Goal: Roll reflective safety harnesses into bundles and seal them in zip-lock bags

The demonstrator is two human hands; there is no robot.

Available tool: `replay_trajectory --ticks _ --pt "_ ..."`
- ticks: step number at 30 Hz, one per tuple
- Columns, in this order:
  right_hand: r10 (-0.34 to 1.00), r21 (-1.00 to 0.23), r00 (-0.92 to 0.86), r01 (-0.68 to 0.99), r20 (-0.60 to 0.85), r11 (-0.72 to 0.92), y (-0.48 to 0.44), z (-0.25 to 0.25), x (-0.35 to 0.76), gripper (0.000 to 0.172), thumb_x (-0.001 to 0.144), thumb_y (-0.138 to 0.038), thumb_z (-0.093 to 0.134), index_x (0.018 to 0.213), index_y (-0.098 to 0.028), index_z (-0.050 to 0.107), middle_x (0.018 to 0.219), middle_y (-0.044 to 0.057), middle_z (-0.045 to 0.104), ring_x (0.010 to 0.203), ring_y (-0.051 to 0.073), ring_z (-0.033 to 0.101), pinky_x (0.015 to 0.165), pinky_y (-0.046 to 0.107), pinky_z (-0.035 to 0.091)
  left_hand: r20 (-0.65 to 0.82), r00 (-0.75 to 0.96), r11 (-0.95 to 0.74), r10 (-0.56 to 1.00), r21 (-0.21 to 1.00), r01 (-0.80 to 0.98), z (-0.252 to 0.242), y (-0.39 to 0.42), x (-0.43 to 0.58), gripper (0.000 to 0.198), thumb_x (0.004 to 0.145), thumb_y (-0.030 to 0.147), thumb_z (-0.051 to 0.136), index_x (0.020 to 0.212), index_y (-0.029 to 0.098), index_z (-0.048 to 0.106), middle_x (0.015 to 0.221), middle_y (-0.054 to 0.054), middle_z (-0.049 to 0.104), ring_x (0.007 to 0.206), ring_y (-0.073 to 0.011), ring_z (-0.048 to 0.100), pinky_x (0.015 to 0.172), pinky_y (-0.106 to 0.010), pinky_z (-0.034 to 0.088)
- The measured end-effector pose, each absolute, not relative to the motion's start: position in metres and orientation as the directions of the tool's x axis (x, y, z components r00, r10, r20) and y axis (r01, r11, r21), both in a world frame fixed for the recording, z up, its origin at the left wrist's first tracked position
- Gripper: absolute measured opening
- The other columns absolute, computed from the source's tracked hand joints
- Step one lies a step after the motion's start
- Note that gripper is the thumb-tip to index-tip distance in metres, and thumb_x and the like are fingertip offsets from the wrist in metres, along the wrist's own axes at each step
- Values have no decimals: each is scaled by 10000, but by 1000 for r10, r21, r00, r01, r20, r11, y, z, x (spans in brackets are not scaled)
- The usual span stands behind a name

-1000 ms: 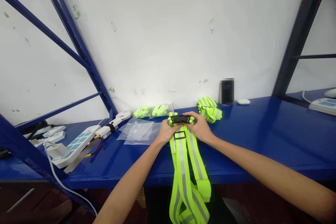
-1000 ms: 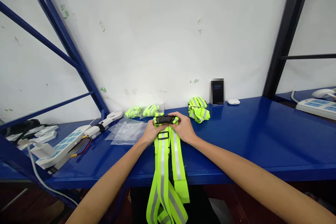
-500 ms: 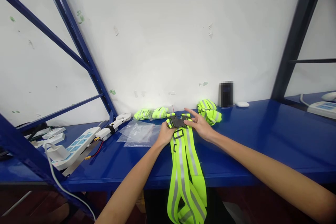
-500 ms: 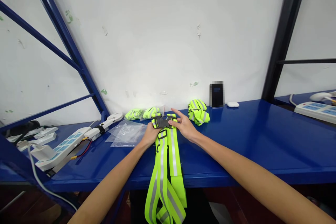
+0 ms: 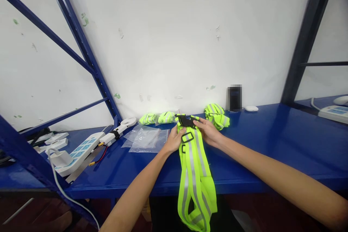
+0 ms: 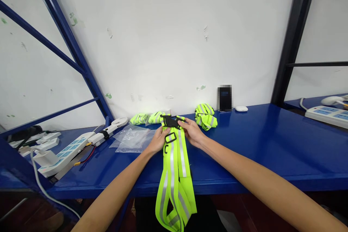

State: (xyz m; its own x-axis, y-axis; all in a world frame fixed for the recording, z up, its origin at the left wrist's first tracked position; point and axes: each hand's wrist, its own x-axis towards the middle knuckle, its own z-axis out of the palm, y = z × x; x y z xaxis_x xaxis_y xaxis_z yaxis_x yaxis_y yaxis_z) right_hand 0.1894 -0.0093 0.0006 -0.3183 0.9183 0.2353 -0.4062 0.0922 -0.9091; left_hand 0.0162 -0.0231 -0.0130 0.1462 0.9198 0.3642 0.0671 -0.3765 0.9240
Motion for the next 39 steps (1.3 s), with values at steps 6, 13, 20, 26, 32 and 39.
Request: replay_trajectory --ticks 6,13,20,26,32,39 --pt "945 -903 -186 -391 270 180 -3 2 194 351 730 -380 720 1000 -206 580 926 71 729 826 244 692 720 373 551 232 221 -219 947 972 -82 -20 -17 16 445 755 451 680 1047 115 666 921 -74 719 765 -199 658 717 -286 484" --pt "792 -790 -118 77 599 609 1 -7 200 320 827 -412 599 1065 -218 507 1019 59 642 938 220 609 792 339 491 148 226 -115 963 982 -152 -21 -22 21 505 676 477 767 1004 103 683 886 -92 726 701 -182 663 673 -276 490" --pt "769 -754 -105 153 631 639 3 -12 200 249 866 -394 533 1044 -232 464 958 35 570 825 192 568 698 303 467 108 336 -36 936 976 -214 -15 -26 21 507 645 370 812 1051 102 668 972 -123 716 788 -220 682 741 -317 504" --pt "782 -765 -31 186 623 617 1 -9 201 275 865 -391 534 1078 -233 461 938 32 554 779 182 522 656 284 430 80 333 48 939 932 -360 -8 -27 22 378 680 322 719 975 88 693 945 -128 727 873 -265 683 822 -360 511" --pt "815 -811 34 136 578 569 6 -10 203 348 848 -427 551 1122 -233 459 1021 58 579 900 211 545 717 308 455 103 380 31 919 943 -330 -7 -25 18 437 636 239 760 1039 87 685 987 -135 726 910 -280 687 847 -369 511" --pt "820 -823 92 130 565 553 5 -6 205 381 850 -461 538 1148 -239 454 1062 79 589 1014 248 536 781 339 461 105 325 -8 940 958 -286 -12 -23 14 607 633 303 837 1172 126 622 944 -124 736 797 -243 713 801 -366 538"
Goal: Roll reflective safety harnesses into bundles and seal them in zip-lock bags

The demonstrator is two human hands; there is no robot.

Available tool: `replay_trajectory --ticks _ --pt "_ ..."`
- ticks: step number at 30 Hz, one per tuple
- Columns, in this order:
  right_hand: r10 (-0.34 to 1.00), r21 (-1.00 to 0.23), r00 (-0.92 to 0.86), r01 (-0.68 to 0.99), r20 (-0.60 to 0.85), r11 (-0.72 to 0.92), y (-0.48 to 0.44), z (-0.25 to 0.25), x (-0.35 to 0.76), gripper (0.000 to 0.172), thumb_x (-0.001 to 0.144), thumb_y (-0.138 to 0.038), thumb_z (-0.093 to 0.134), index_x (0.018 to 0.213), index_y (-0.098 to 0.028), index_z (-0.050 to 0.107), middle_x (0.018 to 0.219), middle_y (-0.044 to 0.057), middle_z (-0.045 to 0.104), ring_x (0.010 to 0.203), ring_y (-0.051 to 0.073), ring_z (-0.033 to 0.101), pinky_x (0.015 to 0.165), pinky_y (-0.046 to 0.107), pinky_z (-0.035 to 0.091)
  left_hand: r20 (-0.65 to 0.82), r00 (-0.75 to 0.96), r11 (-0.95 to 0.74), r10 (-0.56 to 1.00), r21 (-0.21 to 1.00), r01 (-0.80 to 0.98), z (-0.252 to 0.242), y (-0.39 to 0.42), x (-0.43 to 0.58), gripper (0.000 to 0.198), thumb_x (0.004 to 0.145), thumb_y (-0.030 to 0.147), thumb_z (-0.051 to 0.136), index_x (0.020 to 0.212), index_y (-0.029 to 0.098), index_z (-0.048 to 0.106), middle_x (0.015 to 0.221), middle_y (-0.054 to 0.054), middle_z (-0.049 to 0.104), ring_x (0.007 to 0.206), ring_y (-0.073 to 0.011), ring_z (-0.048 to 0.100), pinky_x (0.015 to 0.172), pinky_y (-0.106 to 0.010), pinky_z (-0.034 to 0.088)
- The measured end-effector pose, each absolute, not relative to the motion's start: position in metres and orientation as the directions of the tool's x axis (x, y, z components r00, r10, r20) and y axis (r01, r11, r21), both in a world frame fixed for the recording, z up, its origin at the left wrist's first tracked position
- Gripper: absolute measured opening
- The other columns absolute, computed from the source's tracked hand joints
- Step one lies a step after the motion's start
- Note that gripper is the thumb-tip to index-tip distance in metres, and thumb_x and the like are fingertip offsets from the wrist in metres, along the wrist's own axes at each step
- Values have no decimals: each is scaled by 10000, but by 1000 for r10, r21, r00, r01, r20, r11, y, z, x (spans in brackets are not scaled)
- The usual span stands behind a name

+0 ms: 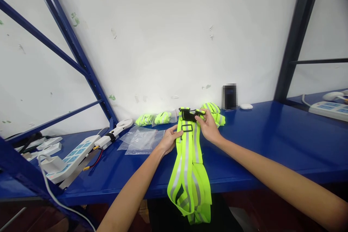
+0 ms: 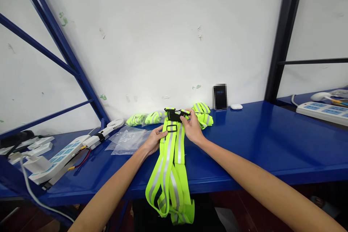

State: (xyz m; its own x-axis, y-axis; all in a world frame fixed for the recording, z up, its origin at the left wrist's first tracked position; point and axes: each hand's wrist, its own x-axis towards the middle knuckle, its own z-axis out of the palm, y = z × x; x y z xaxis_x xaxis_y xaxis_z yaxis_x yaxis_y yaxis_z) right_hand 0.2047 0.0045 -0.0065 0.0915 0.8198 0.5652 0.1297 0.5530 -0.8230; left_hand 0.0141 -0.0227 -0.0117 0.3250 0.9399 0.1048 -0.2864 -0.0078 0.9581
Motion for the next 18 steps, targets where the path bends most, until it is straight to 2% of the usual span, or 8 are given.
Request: replay_trajectory --ticks 5,10,13,16,18 --pt "814 -808 75 204 575 552 -5 -2 204 381 869 -457 516 1163 -226 441 1019 80 595 937 244 573 721 325 458 130 348 -23 929 955 -297 -14 -22 15 635 627 300 845 1189 130 605 988 -125 727 808 -233 710 821 -371 540" --pt "785 -776 50 201 618 598 -12 1 203 347 867 -422 529 1150 -235 455 1056 76 622 910 243 601 710 333 471 107 331 -40 938 978 -204 -21 -20 15 533 616 284 848 1076 87 664 957 -132 728 800 -224 700 793 -340 529" --pt "745 -736 -12 143 667 661 -15 2 201 239 878 -358 517 1085 -247 473 1196 95 618 1041 264 597 742 348 488 86 307 -33 948 984 -173 -24 -19 15 487 614 285 845 1025 82 683 927 -128 730 783 -223 696 787 -340 521" --pt "694 -688 -66 95 717 719 -18 3 199 120 882 -270 508 995 -248 478 1310 105 579 1225 264 518 859 382 477 75 324 -7 943 978 -208 -24 -20 17 484 628 276 832 1050 98 674 938 -120 729 777 -219 694 785 -346 518" --pt "679 -675 -96 76 728 734 -19 3 198 88 868 -228 514 946 -243 477 1320 110 578 1238 262 516 896 403 470 64 332 19 941 970 -241 -22 -21 19 474 637 265 822 1055 102 668 942 -117 727 773 -218 693 784 -348 519"
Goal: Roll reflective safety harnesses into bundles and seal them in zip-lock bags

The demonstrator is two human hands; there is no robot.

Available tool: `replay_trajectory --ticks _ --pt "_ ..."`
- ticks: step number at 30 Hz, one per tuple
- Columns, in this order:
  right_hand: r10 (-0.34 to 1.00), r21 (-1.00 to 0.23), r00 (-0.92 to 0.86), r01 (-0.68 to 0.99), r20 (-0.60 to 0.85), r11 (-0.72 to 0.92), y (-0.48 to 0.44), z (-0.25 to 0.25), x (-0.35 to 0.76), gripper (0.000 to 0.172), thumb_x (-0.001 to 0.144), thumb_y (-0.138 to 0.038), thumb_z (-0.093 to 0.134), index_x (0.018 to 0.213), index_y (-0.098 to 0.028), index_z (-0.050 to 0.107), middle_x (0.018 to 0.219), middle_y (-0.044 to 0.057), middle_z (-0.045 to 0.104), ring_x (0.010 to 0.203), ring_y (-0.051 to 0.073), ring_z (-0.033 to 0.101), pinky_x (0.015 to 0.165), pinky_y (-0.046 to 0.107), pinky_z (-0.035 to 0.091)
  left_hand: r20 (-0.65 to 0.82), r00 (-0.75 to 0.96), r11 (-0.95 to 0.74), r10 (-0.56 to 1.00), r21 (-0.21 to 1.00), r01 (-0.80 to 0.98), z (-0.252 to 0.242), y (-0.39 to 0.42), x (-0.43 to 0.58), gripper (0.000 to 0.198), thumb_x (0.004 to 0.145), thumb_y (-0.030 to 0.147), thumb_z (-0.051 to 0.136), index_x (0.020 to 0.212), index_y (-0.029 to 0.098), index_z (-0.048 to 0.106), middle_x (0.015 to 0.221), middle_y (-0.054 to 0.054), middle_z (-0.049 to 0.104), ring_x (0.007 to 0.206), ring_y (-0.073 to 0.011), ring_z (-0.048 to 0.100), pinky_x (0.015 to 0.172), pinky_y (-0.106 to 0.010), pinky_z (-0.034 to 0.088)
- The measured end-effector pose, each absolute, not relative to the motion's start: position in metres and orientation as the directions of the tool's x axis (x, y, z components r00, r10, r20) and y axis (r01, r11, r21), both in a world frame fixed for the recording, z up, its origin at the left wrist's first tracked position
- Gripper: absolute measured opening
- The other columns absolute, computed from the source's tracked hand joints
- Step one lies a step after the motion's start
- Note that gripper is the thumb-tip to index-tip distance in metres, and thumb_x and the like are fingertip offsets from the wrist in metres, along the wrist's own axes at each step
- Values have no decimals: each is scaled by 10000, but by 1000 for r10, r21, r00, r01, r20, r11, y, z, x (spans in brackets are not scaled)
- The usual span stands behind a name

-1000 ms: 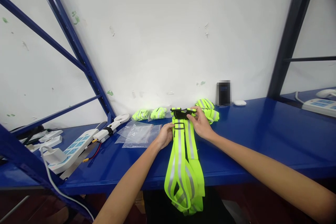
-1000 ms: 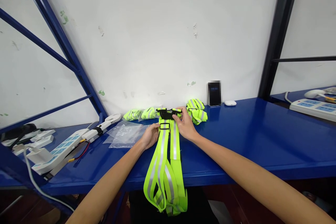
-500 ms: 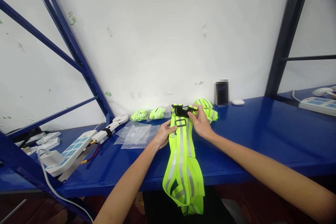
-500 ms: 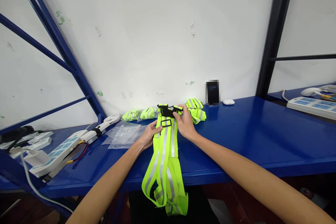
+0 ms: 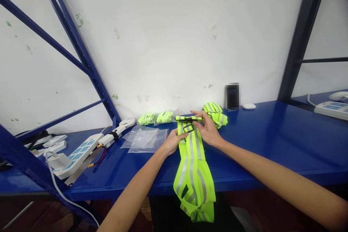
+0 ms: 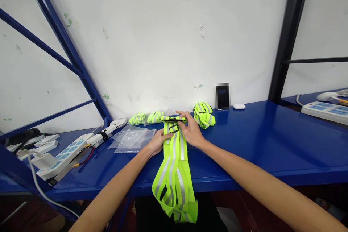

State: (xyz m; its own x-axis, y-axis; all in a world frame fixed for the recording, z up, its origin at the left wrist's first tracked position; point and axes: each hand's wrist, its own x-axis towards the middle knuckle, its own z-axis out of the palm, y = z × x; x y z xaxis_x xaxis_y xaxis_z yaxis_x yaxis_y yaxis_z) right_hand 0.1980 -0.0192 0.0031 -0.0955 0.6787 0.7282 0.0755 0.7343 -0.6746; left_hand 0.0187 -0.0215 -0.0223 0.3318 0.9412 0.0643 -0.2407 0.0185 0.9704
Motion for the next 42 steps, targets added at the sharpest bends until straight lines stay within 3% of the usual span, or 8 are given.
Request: replay_trajectory --ticks 3,9,13,18,21,25,37,42 --pt "672 -670 -159 72 723 739 -19 1 199 115 839 -158 493 926 -232 495 1244 105 632 1185 262 567 853 400 503 30 317 59 948 962 -268 -19 -23 21 431 632 253 815 1005 89 675 911 -122 725 767 -226 691 788 -358 519" --pt "504 -479 -269 159 820 863 -8 -5 206 522 650 25 372 996 -229 668 1075 40 705 1151 225 597 976 424 471 59 251 25 966 948 -317 -19 -25 26 425 582 193 811 977 107 677 871 -92 721 749 -222 681 766 -349 512" --pt "444 -424 -379 140 812 895 -6 -5 209 502 703 3 421 1038 -252 693 1161 34 682 1241 238 526 1057 476 402 88 172 -24 981 939 -344 -20 -24 27 391 578 192 798 939 113 672 849 -79 719 743 -218 676 734 -331 509" --pt "618 -582 -403 224 675 782 -8 2 209 253 837 -243 585 1058 -264 704 1478 42 418 1394 303 317 1134 516 262 112 74 -74 991 918 -390 -17 -21 23 380 555 181 798 901 122 652 842 -73 719 720 -208 672 706 -318 515" --pt "774 -801 -361 106 521 589 -6 4 207 383 834 -332 614 1215 -291 616 1471 56 407 1313 314 436 1052 491 397 150 85 -106 985 915 -389 -16 -21 21 396 553 185 811 910 133 649 847 -66 721 723 -204 675 719 -318 518" --pt "849 -955 -444 -63 287 290 -3 4 207 716 782 -303 668 1416 -283 334 1078 64 657 947 253 664 815 431 557 177 113 -120 978 912 -392 -17 -21 20 416 550 158 811 932 150 647 881 -61 724 763 -212 682 757 -328 521" --pt "836 -862 -212 -79 505 501 -6 -1 199 543 751 -243 649 1232 -250 396 909 28 637 708 176 645 652 322 541 157 228 12 961 800 -600 -6 -24 20 375 641 236 584 998 140 637 997 -93 705 980 -296 654 890 -422 501" --pt "814 -819 -162 55 557 571 -13 -3 197 513 779 -237 598 1245 -251 382 927 29 618 660 162 620 592 291 511 148 230 -26 962 887 -462 -9 -27 24 440 615 172 744 1036 145 617 975 -95 712 931 -272 673 890 -404 494"
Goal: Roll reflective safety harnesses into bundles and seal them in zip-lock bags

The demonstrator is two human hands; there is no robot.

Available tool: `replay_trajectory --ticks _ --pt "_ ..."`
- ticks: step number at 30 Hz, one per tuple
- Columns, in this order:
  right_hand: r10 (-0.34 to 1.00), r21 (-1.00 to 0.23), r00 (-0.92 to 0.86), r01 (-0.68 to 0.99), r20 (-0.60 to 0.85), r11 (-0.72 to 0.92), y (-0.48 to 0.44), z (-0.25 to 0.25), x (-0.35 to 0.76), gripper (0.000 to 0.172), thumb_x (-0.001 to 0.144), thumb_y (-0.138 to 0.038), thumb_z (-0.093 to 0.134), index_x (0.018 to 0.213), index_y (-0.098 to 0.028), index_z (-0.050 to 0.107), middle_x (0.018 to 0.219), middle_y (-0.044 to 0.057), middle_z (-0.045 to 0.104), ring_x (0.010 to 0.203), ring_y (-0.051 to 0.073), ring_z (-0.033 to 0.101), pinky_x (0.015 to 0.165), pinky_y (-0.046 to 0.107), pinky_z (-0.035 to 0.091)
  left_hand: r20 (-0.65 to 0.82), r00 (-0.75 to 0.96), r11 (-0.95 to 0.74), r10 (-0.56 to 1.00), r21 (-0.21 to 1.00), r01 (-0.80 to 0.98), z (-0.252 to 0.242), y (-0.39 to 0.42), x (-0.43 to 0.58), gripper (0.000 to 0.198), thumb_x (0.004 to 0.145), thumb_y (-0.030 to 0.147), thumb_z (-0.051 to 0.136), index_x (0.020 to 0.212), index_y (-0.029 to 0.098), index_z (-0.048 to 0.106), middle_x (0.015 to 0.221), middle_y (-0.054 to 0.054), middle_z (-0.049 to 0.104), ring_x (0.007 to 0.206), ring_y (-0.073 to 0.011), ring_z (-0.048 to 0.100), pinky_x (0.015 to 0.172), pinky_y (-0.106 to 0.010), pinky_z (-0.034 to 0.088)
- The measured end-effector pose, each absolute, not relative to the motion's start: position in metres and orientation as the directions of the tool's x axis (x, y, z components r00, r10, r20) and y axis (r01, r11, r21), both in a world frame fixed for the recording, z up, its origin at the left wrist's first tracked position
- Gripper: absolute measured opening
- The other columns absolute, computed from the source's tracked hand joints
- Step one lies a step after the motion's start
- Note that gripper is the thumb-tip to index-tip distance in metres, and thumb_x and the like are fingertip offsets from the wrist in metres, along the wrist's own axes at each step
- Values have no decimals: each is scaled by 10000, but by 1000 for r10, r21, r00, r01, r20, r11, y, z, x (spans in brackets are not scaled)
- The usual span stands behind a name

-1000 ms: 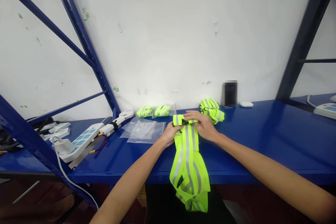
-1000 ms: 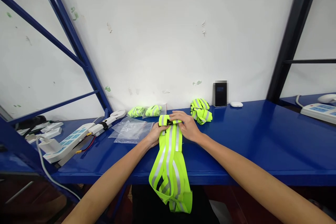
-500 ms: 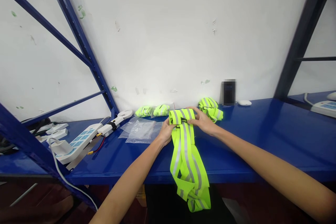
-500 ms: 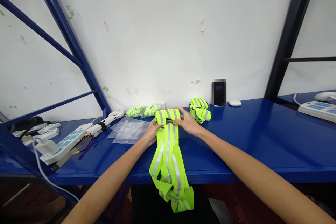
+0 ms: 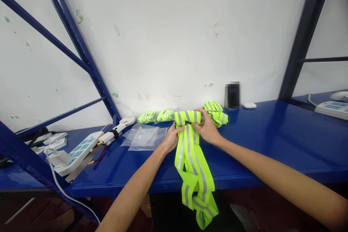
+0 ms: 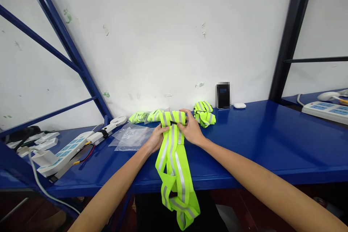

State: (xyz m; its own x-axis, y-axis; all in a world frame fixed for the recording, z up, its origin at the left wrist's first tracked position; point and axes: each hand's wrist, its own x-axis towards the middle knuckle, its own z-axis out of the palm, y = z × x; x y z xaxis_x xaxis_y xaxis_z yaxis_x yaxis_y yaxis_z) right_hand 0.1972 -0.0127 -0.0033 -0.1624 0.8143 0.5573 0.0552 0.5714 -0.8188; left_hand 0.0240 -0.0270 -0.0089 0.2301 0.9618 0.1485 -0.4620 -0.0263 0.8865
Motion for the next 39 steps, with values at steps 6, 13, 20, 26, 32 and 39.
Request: replay_trajectory --ticks 6,13,20,26,32,39 --pt "749 -689 -220 294 625 662 -18 -7 197 414 775 -209 576 1140 -241 385 854 18 622 626 189 581 598 316 478 116 201 -51 973 952 -301 -16 -25 23 431 580 259 844 943 121 656 869 -104 725 800 -270 691 787 -397 522" --pt "659 -635 -284 183 697 750 -23 2 198 400 726 -96 541 1061 -258 394 1427 86 484 1202 301 526 959 435 424 102 179 -49 979 959 -280 -17 -26 24 452 559 241 862 962 131 691 941 -113 730 842 -280 690 809 -407 521" --pt "679 -621 -238 277 695 733 -22 0 198 426 715 -79 533 1100 -260 504 1146 38 674 998 290 636 847 405 488 47 127 -11 991 962 -272 -19 -24 24 400 628 291 837 963 123 698 888 -115 734 791 -262 694 789 -393 529" --pt "564 -505 -276 259 778 823 -14 -6 201 533 750 -46 447 1215 -270 581 1222 17 639 1154 244 576 1001 416 438 93 312 42 945 915 -400 -15 -27 24 449 695 347 794 1060 118 669 1032 -144 710 949 -282 675 911 -415 499" --pt "516 -471 -305 213 800 856 -9 -7 203 499 736 -16 424 1124 -259 623 1178 50 644 1161 241 566 1020 451 425 110 319 48 941 892 -450 -14 -28 27 554 722 489 731 1120 114 645 1037 -157 707 1021 -322 648 928 -444 484" --pt "617 -606 -359 158 701 780 -14 2 206 323 782 -146 539 1076 -253 623 1339 66 513 1295 278 424 1094 483 298 133 238 -15 962 898 -440 -12 -26 26 461 691 290 741 1100 102 644 1034 -129 708 945 -283 668 892 -398 495"
